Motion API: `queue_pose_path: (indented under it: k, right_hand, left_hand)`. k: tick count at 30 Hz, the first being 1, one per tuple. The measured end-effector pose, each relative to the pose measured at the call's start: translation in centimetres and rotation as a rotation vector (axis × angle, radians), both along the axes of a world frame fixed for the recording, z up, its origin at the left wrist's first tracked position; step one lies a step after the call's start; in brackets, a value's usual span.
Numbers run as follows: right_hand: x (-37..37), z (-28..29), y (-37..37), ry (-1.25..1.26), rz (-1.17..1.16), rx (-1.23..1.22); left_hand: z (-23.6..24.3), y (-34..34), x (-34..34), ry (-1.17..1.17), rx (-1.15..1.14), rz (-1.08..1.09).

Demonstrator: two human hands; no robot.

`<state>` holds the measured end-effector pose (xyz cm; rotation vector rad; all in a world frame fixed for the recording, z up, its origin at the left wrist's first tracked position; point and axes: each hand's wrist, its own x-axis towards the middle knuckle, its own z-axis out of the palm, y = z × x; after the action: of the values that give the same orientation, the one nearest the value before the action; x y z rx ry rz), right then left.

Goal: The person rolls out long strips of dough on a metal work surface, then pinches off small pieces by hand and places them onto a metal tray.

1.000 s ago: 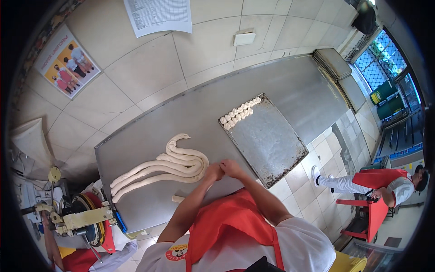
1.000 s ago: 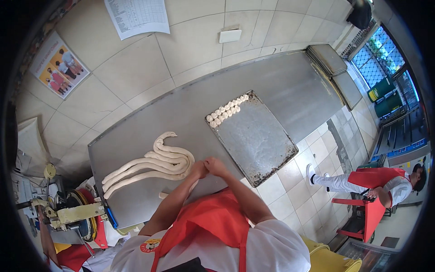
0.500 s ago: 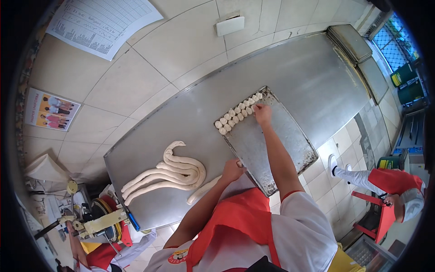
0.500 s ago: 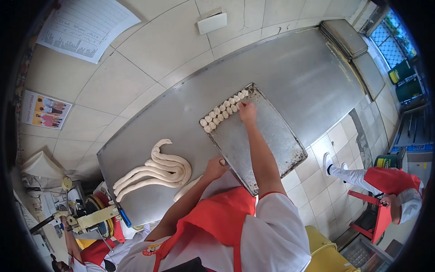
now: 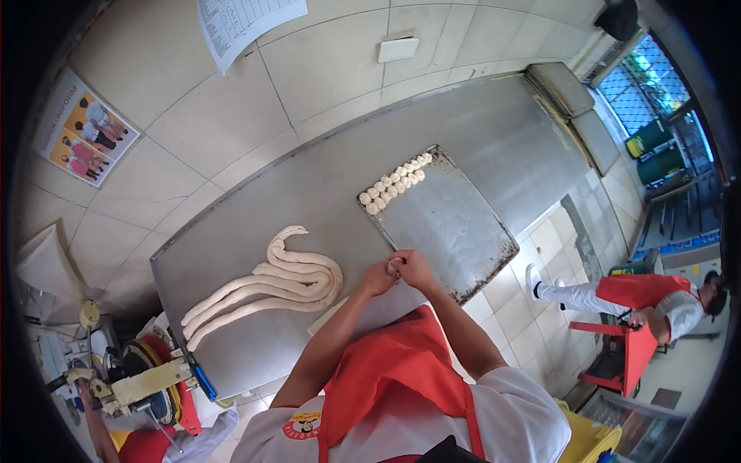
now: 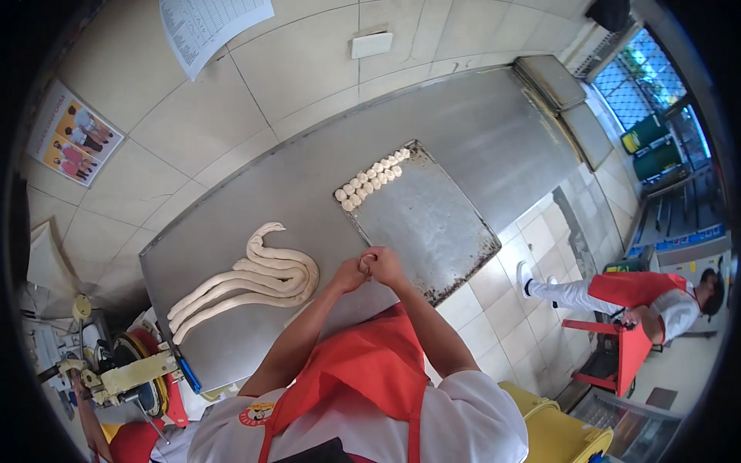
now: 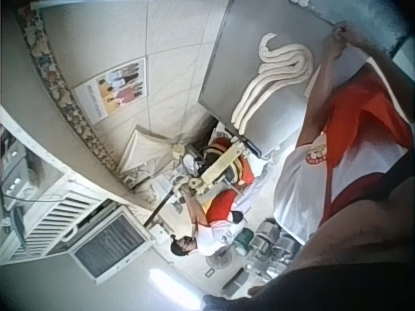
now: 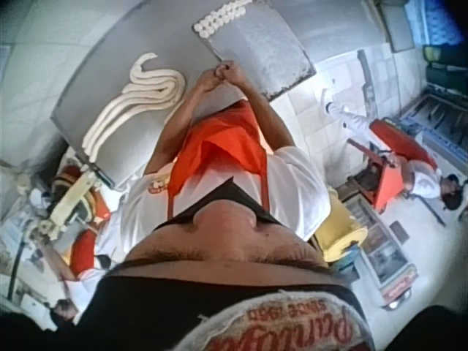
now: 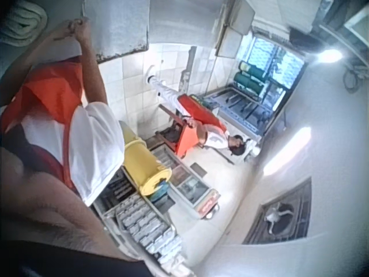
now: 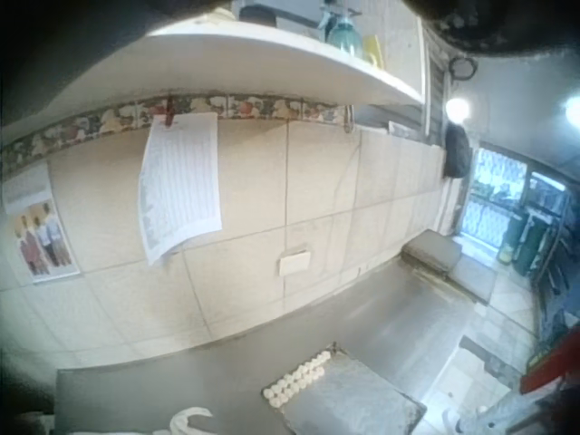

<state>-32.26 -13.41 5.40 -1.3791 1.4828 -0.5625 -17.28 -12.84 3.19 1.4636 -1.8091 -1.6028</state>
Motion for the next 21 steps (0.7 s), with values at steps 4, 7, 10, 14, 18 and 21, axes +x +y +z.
queue_pose_path:
  k: [4,7,10,14,18,21]
  right_hand:
    - [1.3,-0.3,2.5,0.287,-0.082,-0.232]
    - [1.1,-1.5,2.3,0.433,-0.171,-0.278]
    - [-1.5,-1.8,-0.9,0.242,0.409,-0.178]
    - [-4.1,-0.4,-5.1,-0.225,0.415,0.245]
    - [-13.9,-8.5,-15.5,-0.225,-0.230,-0.082]
    - [-10.3,-6.3,-22.0,-0.048,-0.494,-0.180]
  left_hand:
    - [1.0,0.9,-1.9,-0.357,-0.205,-0.064]
    - [1.4,-0.1,-2.7,-0.540,-0.078,-0.086]
    - [-2.0,-2.0,-0.6,-0.566,-0.126,-0.289]
    - [-4.8,-4.6,5.0,-0.524,0.052,-0.016]
    - [-2.4,-5.7,1.9,-0.503,0.120,0.081]
    - [-2.1,-3.9,2.9,-0.470,0.133,0.116]
